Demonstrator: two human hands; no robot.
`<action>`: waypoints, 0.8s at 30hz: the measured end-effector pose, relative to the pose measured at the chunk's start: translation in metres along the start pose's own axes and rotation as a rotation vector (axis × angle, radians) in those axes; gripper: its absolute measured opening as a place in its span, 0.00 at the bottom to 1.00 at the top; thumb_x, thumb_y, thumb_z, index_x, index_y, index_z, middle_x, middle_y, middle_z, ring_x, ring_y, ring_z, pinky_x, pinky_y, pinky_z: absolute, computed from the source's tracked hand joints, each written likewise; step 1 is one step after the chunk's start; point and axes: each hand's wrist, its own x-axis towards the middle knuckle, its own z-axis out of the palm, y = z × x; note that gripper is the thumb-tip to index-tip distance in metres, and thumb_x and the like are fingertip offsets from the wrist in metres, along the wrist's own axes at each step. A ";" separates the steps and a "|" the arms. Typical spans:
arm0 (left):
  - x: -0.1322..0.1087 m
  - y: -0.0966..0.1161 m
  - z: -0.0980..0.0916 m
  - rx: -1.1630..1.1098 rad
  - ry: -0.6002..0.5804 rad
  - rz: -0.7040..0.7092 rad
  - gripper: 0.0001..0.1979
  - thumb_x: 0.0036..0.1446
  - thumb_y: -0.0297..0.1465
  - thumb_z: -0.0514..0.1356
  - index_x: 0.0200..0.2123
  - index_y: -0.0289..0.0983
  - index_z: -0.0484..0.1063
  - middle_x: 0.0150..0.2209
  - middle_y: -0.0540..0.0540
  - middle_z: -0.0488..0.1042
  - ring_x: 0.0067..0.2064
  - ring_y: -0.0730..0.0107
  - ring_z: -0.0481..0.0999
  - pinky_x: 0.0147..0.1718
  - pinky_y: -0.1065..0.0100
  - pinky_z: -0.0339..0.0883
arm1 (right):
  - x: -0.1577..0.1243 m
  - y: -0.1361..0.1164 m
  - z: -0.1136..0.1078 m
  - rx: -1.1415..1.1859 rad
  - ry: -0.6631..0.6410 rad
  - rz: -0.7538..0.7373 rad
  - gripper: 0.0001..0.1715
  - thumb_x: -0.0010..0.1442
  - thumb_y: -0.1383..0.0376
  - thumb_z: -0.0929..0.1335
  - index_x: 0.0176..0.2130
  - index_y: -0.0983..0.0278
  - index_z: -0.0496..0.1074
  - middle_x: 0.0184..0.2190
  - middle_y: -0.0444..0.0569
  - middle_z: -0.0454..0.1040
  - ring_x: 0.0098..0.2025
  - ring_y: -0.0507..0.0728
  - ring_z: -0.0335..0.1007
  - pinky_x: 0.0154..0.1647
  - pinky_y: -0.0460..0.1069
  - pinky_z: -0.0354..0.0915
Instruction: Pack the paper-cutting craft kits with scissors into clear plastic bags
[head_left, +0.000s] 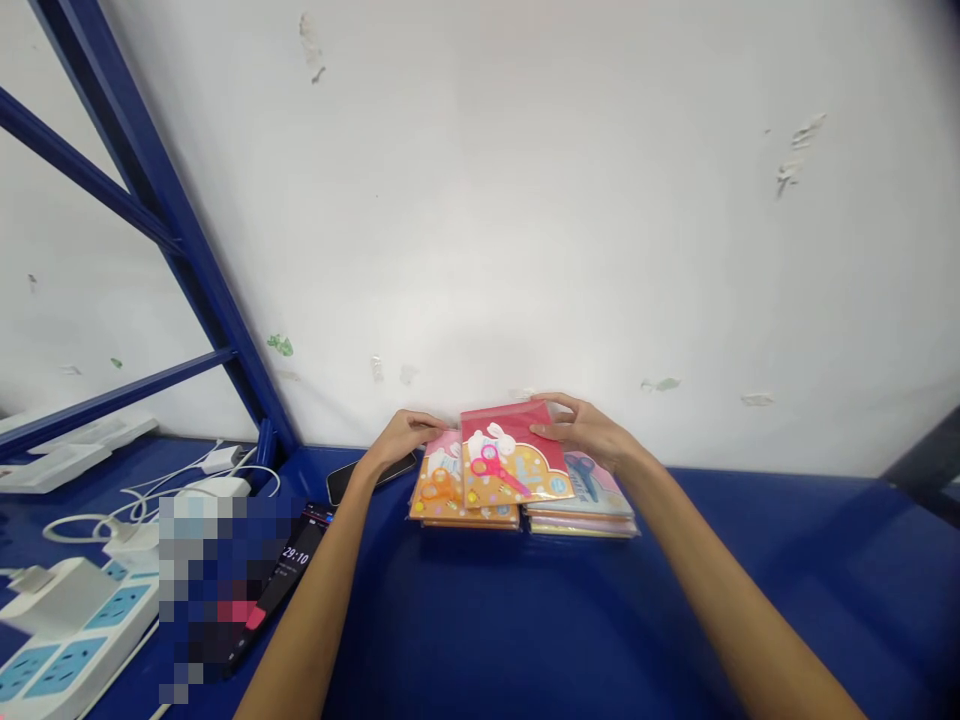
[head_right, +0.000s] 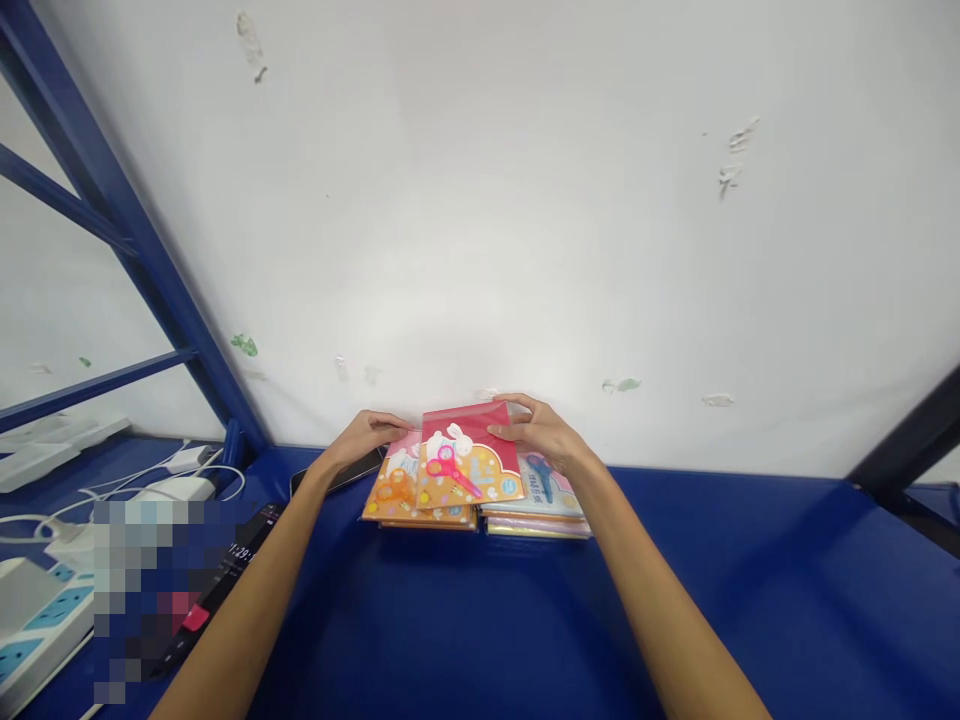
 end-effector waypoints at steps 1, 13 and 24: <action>-0.002 0.002 -0.002 0.005 -0.016 0.006 0.16 0.66 0.37 0.63 0.53 0.36 0.74 0.54 0.42 0.75 0.50 0.57 0.78 0.47 0.53 0.76 | 0.000 0.000 0.000 0.023 0.006 0.001 0.37 0.51 0.63 0.80 0.58 0.58 0.71 0.41 0.49 0.81 0.41 0.61 0.82 0.40 0.54 0.78; -0.010 0.009 -0.011 0.003 -0.058 0.040 0.17 0.49 0.36 0.73 0.43 0.36 0.82 0.46 0.41 0.84 0.49 0.55 0.81 0.52 0.54 0.73 | 0.013 0.022 0.023 0.037 0.055 -0.006 0.39 0.50 0.60 0.81 0.58 0.62 0.70 0.40 0.52 0.83 0.40 0.60 0.82 0.41 0.53 0.79; -0.017 0.028 -0.002 0.018 -0.009 0.063 0.20 0.42 0.41 0.72 0.31 0.40 0.66 0.42 0.43 0.82 0.46 0.55 0.81 0.40 0.61 0.74 | 0.025 0.037 0.036 -0.643 0.213 -0.074 0.33 0.54 0.57 0.78 0.57 0.63 0.74 0.45 0.56 0.82 0.49 0.66 0.78 0.50 0.54 0.68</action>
